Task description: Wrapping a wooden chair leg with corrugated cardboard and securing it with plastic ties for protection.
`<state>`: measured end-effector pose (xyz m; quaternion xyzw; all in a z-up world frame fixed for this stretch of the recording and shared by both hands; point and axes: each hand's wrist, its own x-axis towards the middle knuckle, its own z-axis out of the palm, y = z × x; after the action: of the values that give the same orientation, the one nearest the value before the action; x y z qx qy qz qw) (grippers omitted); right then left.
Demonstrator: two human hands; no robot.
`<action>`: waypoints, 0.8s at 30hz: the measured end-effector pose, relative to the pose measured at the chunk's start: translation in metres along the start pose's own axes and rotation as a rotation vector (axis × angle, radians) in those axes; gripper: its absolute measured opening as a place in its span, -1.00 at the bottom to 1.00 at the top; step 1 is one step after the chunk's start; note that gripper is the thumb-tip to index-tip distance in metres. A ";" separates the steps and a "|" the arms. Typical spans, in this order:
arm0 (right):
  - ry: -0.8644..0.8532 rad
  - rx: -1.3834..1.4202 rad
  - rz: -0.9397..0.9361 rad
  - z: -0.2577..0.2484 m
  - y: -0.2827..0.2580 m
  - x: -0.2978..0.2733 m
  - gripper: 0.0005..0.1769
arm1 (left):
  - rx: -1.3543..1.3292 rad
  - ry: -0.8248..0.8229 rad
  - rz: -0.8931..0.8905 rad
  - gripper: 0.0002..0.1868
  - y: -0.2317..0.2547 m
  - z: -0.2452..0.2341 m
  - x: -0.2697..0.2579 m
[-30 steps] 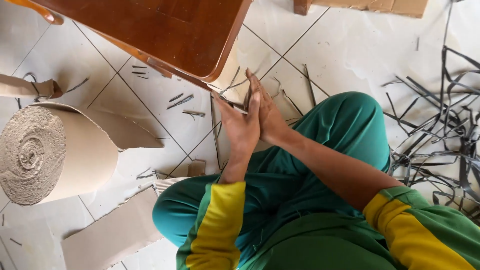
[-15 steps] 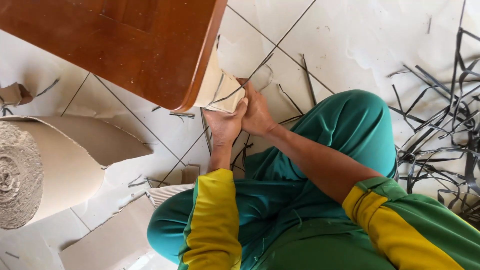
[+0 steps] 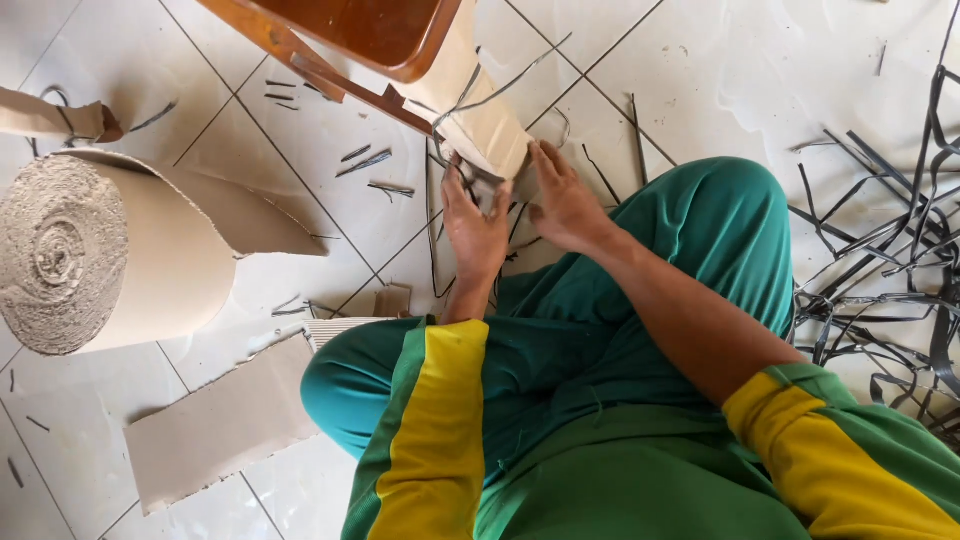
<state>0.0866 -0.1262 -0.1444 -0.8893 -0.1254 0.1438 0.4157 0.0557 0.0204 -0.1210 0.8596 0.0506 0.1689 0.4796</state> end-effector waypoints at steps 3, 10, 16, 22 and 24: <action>0.347 0.131 -0.464 -0.036 0.008 -0.045 -0.44 | -0.318 -0.105 -0.181 -0.64 -0.037 -0.010 -0.020; 0.951 0.327 -0.230 -0.134 0.082 -0.180 -0.57 | -0.707 -0.080 -0.435 -0.74 -0.019 -0.033 -0.032; 0.502 -0.285 0.419 -0.062 0.188 -0.272 -0.35 | -0.621 -0.001 -0.331 -0.88 -0.016 -0.026 -0.035; 0.490 -0.669 0.026 -0.025 0.182 -0.304 -0.42 | -0.590 -0.018 -0.339 -0.88 -0.015 -0.020 -0.045; 0.553 -0.698 0.072 -0.049 0.145 -0.295 -0.44 | -0.604 -0.018 -0.352 -0.88 -0.019 -0.024 -0.045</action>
<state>-0.1540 -0.3519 -0.1827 -0.9851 -0.0194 -0.1361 0.1031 0.0064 0.0386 -0.1362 0.6584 0.1418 0.0834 0.7345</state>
